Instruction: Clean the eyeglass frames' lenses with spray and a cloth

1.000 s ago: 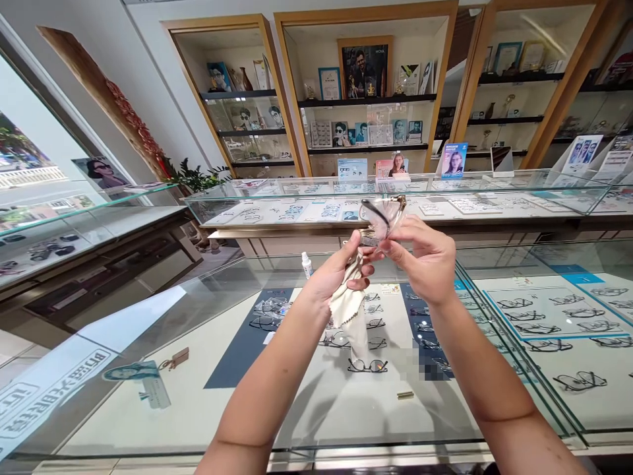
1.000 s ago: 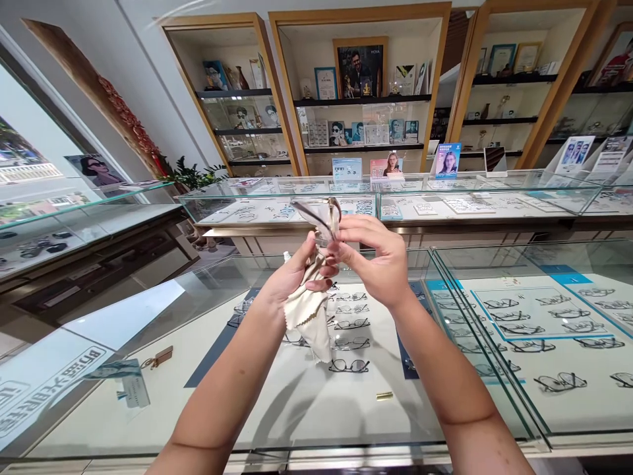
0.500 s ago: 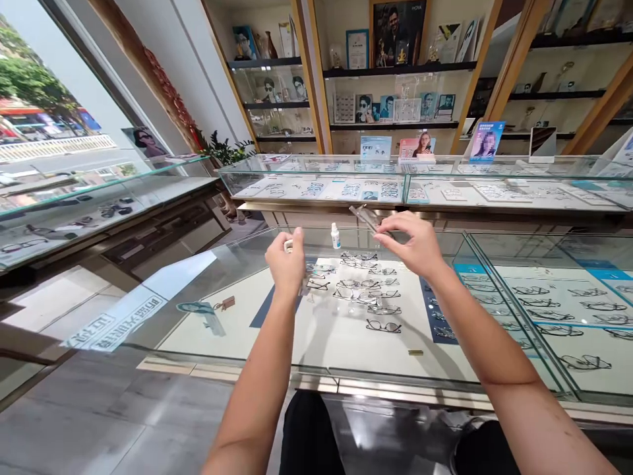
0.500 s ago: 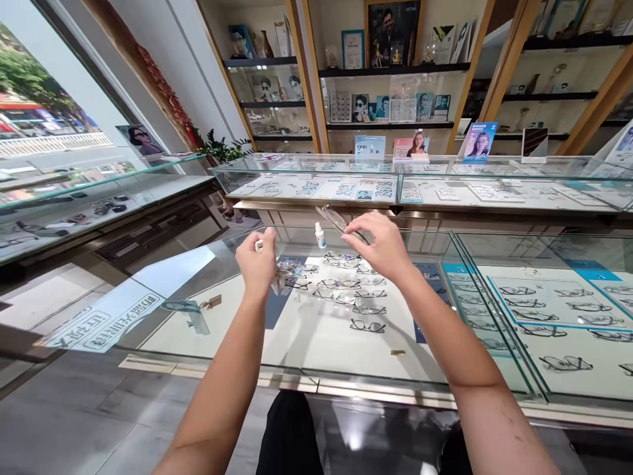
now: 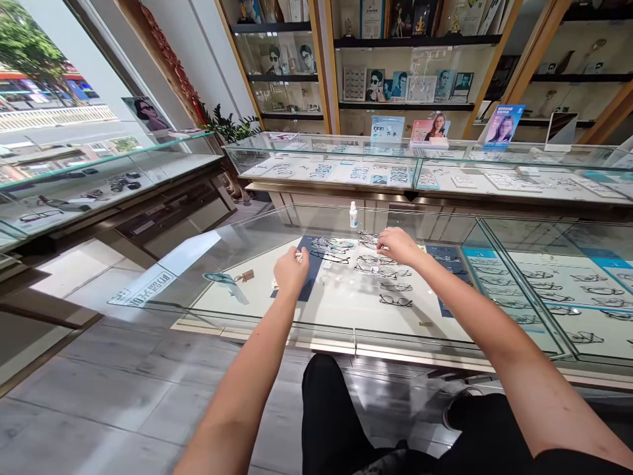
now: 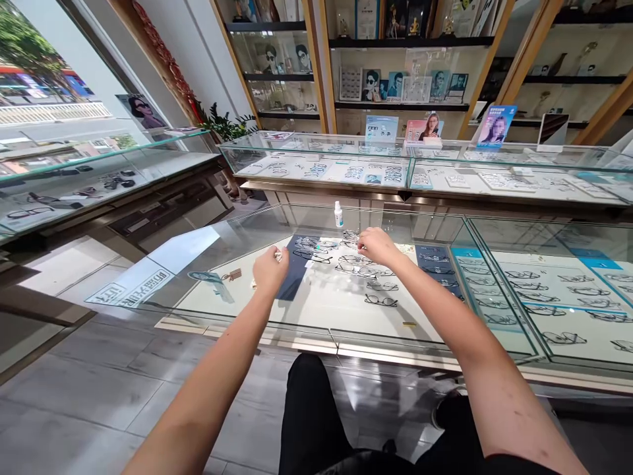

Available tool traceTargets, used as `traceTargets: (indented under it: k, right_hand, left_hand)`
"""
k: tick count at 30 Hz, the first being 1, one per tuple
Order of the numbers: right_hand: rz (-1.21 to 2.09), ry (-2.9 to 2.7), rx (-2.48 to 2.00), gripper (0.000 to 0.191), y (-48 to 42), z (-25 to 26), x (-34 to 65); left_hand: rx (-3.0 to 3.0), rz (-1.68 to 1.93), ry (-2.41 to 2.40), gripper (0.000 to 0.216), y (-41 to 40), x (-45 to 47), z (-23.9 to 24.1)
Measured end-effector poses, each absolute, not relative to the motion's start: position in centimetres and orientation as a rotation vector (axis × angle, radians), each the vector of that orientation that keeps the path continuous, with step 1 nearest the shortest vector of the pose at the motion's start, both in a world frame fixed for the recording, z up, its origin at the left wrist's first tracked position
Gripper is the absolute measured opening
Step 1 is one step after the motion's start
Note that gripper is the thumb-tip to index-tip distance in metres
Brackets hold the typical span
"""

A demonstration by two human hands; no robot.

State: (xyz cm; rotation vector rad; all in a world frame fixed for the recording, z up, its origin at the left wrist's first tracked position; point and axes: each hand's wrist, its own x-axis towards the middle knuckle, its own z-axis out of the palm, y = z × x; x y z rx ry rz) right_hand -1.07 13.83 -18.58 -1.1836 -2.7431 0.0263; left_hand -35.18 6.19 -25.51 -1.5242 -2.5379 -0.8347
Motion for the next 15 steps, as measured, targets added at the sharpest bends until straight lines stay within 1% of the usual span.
traceTargets:
  k: [3,10,15]
  right_hand:
    - [0.021,-2.786,-1.197,0.012,14.1,-19.3,-1.7]
    - [-0.026,-2.834,-1.24,0.023,14.2,-19.7,-2.4]
    - [-0.032,-2.839,-1.282,0.025,13.8,-19.6,-2.8]
  left_hand:
    - [-1.561,-0.812,-2.523,0.044,6.4,-35.2,-25.7]
    - [-1.598,-0.782,-2.501,0.044,6.5,-35.1,-25.8]
    - [-1.61,-0.762,-2.503,0.045,6.5,-35.0,-25.7]
